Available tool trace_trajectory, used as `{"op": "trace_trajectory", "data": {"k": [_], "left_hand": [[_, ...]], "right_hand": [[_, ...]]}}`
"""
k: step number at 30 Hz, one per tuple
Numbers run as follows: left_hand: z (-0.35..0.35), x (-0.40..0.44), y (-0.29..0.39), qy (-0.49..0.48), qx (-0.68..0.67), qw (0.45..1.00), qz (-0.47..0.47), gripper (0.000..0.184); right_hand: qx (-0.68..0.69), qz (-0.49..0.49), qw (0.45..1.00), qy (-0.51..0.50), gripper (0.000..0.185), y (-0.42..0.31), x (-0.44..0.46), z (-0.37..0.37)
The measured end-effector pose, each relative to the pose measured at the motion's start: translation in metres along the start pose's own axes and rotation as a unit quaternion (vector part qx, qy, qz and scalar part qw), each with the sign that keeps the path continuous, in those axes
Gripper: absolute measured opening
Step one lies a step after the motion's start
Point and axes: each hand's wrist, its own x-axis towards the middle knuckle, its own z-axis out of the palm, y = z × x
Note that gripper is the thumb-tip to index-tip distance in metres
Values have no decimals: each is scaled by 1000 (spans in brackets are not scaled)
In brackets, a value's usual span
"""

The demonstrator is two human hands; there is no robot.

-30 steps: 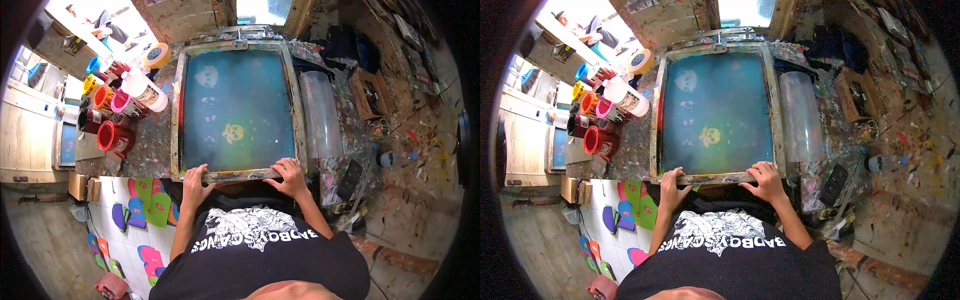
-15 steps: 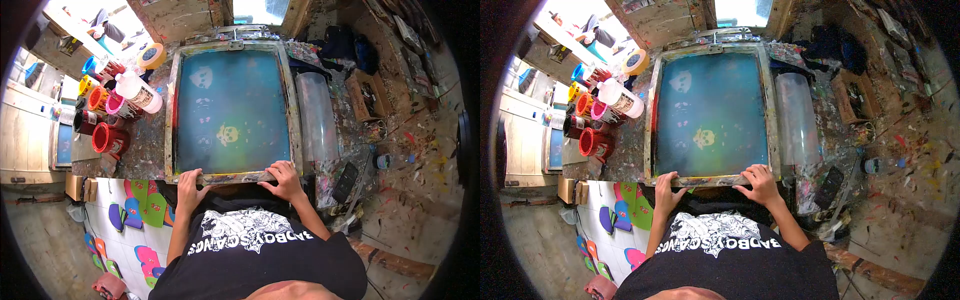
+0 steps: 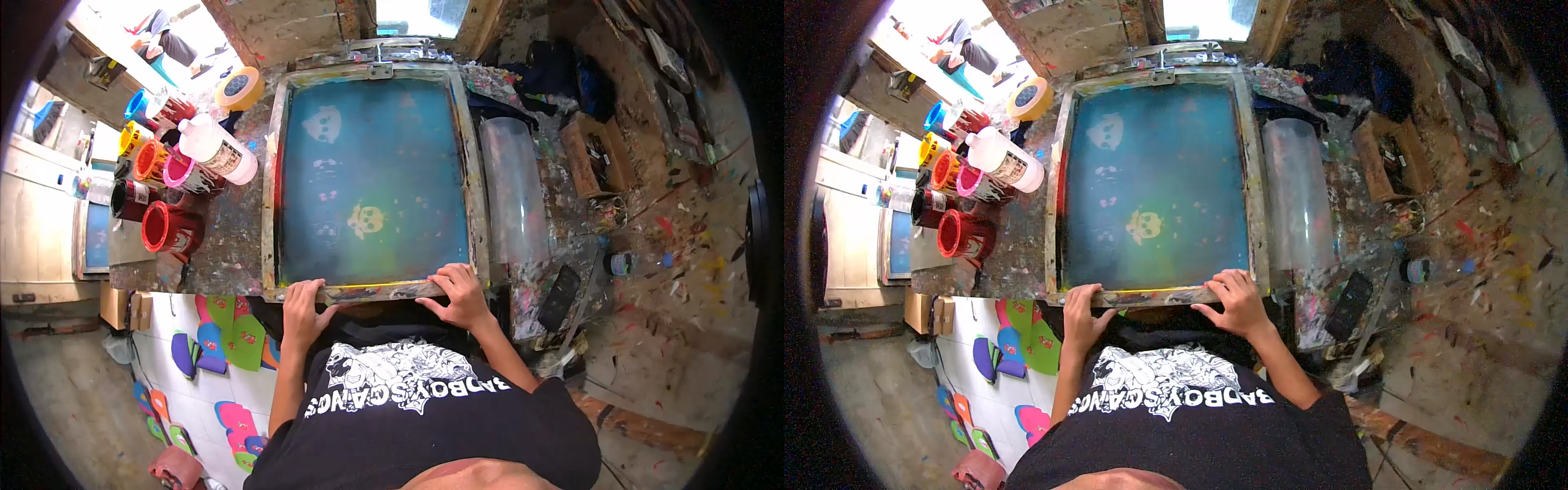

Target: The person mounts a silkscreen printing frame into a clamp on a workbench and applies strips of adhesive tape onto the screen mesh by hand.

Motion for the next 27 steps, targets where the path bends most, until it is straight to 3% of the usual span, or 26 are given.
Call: {"op": "trace_trajectory", "data": {"k": [20, 27], "left_hand": [[-5, -1, -1, -3, 7, 1000, -6, 58], [1, -5, -7, -5, 14, 999, 37, 54]], "right_hand": [[21, 4, 999, -41, 44, 1, 1, 4], [23, 19, 999, -34, 43, 3, 3, 3]]}}
